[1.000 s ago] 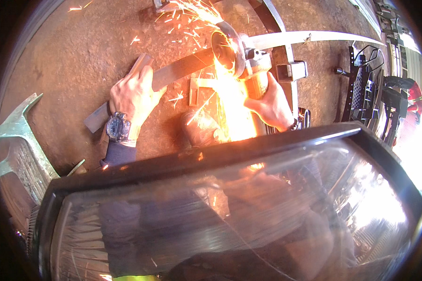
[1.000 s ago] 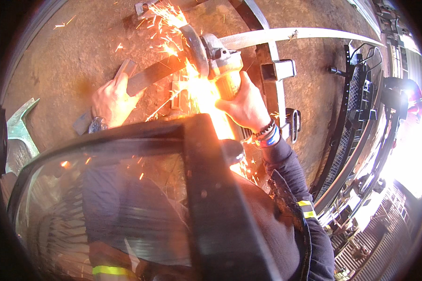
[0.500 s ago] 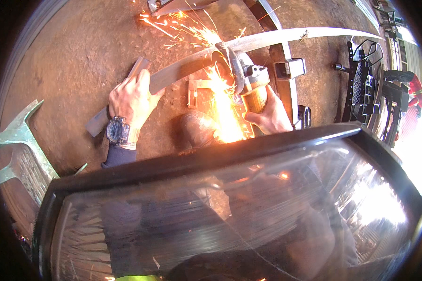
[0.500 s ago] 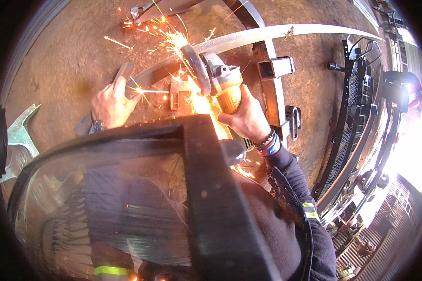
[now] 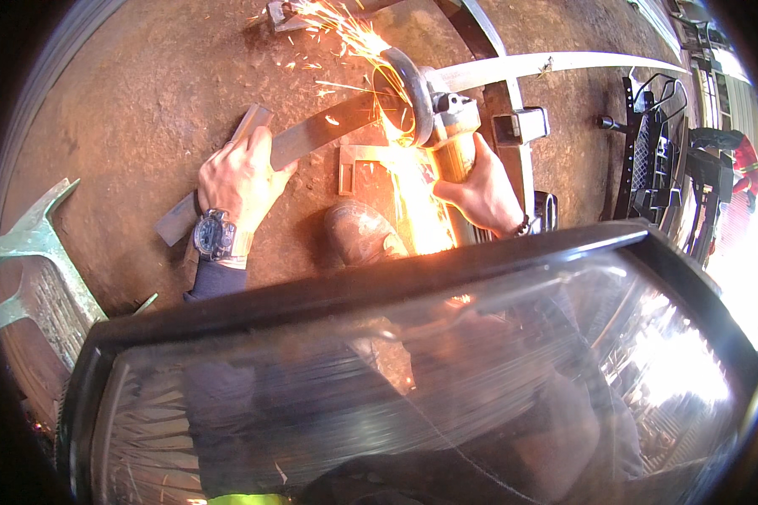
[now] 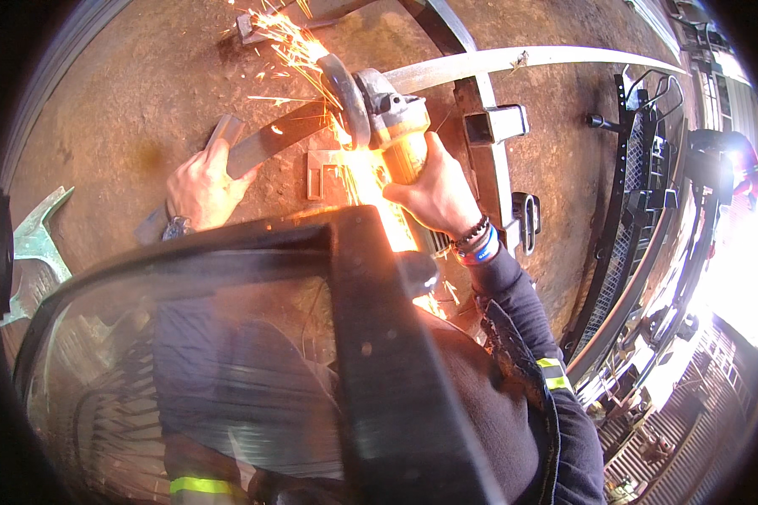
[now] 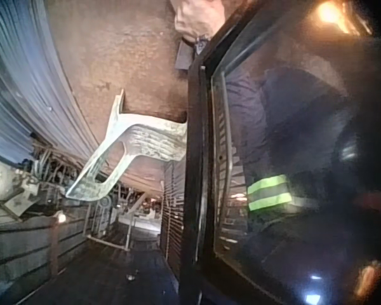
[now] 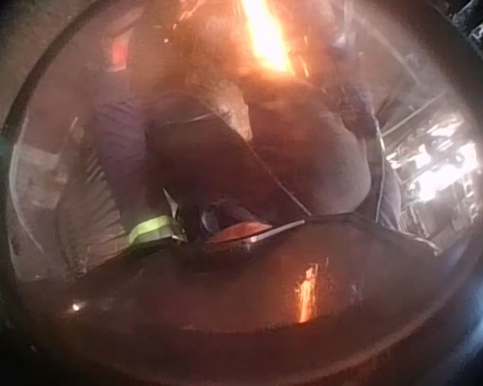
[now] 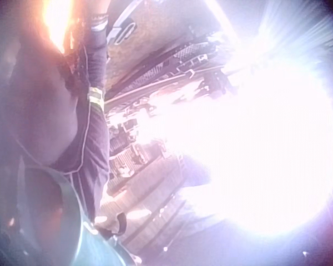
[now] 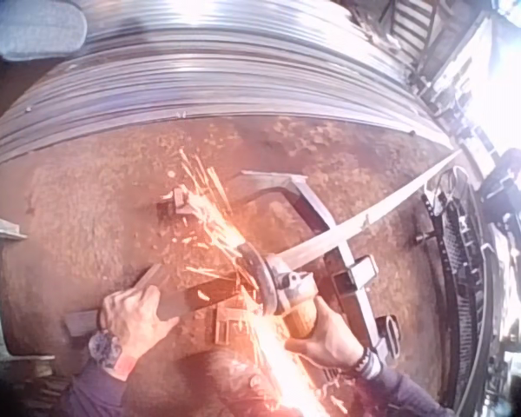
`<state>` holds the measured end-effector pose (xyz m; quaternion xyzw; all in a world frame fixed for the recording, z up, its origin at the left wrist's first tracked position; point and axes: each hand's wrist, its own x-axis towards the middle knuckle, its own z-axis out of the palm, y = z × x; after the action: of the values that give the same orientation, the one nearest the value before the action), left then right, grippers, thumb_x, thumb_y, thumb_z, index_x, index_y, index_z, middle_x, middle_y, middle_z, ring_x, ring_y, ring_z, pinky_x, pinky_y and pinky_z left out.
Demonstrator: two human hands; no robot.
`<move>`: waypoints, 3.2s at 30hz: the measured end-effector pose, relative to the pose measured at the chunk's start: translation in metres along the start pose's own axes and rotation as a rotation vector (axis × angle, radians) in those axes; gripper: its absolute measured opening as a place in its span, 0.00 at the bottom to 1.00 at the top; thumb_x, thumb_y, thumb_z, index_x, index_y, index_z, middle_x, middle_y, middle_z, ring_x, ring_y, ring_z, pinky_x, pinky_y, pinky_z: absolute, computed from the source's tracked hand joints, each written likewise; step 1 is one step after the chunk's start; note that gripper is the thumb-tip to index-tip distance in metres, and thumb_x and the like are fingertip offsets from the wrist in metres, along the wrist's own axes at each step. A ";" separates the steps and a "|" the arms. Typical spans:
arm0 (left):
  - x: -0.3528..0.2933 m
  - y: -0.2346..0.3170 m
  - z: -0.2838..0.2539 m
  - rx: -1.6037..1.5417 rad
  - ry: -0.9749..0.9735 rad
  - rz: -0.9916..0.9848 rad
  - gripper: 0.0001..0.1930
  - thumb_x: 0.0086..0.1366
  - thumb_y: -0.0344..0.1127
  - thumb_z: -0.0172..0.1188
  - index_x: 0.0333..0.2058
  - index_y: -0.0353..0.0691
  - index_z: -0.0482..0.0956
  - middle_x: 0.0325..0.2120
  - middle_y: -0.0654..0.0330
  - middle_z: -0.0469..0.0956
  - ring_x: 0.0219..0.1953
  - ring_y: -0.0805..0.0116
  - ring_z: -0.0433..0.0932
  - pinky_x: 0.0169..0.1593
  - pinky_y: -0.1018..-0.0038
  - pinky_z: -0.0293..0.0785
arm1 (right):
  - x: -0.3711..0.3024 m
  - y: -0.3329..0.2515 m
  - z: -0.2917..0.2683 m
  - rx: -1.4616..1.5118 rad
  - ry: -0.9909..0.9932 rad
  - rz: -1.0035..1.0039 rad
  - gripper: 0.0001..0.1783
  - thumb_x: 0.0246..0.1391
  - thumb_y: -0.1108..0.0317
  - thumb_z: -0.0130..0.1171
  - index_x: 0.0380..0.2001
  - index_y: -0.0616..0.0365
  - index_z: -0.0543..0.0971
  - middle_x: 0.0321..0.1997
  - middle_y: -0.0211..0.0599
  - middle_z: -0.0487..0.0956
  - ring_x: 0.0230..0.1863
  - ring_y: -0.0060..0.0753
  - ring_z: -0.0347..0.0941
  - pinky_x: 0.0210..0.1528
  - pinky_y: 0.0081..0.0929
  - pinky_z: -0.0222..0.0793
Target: The person uses an angle grinder to cut a long metal bar into smaller segments. They measure the bar with a tape measure, mark the cut lines with a marker, and then perform the cuts, generating sparks. The process is repeated for multiple segments.
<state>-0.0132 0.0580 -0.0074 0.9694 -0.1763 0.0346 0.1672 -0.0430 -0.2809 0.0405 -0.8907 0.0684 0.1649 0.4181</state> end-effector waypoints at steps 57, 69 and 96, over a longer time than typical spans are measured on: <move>-0.001 0.008 0.000 0.068 -0.046 -0.101 0.25 0.48 0.48 0.77 0.41 0.44 0.76 0.28 0.57 0.82 0.36 0.56 0.83 0.39 0.61 0.79 | -0.024 0.021 0.004 0.087 -0.069 0.181 0.44 0.37 0.77 0.71 0.62 0.65 0.65 0.52 0.45 0.79 0.55 0.37 0.76 0.62 0.35 0.70; 0.002 0.011 -0.002 0.081 -0.075 -0.100 0.25 0.48 0.47 0.77 0.40 0.43 0.76 0.29 0.56 0.82 0.36 0.55 0.83 0.39 0.61 0.79 | -0.012 -0.014 -0.001 -0.086 0.025 0.027 0.30 0.47 0.65 0.72 0.49 0.66 0.69 0.43 0.64 0.82 0.50 0.62 0.80 0.49 0.44 0.77; 0.000 0.008 -0.001 0.076 -0.055 -0.074 0.24 0.49 0.48 0.76 0.40 0.44 0.76 0.29 0.58 0.81 0.35 0.56 0.83 0.39 0.61 0.79 | -0.021 0.001 -0.002 -0.089 0.018 0.001 0.35 0.41 0.62 0.73 0.50 0.67 0.70 0.41 0.63 0.82 0.48 0.61 0.81 0.49 0.44 0.77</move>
<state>-0.0163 0.0514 -0.0037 0.9815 -0.1435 0.0083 0.1265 -0.0626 -0.2833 0.0477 -0.9098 0.0650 0.1599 0.3775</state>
